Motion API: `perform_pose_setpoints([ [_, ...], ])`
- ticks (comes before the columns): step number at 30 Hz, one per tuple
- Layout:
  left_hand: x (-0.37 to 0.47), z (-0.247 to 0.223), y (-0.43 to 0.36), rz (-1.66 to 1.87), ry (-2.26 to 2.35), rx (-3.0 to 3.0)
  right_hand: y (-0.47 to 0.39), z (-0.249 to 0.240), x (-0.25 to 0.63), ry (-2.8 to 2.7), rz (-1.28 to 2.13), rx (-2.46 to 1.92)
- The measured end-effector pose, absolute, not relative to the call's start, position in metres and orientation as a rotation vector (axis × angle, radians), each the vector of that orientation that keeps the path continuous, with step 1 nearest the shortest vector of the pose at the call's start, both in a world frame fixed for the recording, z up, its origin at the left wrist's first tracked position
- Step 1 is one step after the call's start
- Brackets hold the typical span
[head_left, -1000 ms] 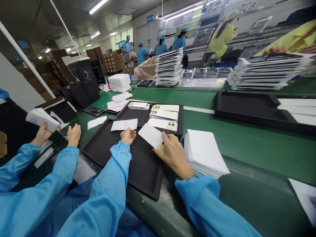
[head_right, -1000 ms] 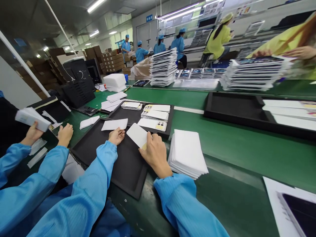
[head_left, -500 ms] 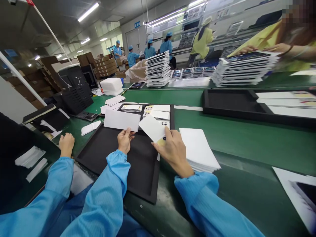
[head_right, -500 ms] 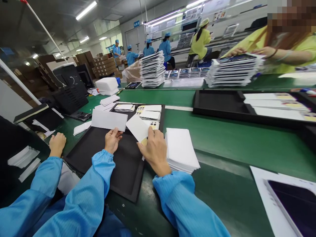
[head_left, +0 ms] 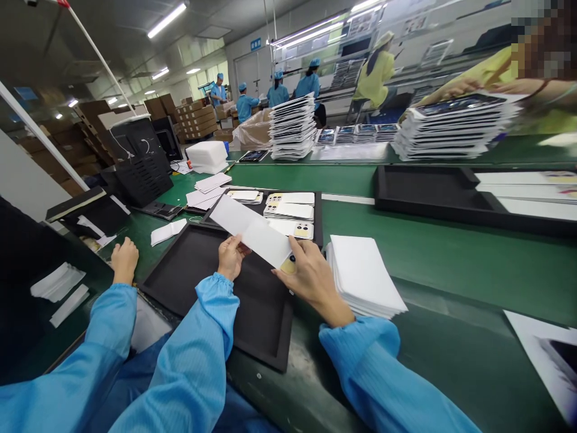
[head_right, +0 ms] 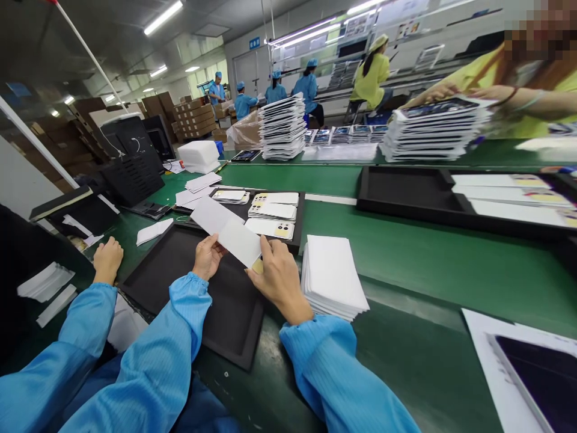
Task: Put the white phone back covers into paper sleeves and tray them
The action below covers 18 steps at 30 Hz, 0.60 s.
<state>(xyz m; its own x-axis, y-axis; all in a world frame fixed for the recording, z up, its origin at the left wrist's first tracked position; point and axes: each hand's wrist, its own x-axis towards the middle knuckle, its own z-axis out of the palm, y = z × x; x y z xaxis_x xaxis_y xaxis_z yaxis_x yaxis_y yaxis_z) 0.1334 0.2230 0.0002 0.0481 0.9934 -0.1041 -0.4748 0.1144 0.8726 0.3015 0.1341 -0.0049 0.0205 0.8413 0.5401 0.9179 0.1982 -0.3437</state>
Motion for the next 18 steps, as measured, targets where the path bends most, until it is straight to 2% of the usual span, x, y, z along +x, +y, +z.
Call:
perform_pose_setpoints([
  [12,0.141,-0.007,0.211,0.893,0.807,0.999,0.136,-0.008,0.302,-1.721,-0.090,-1.613],
  [18,0.145,0.003,0.206,1.060,0.579,0.764,0.134,-0.019,0.279,-1.712,0.021,-1.436],
])
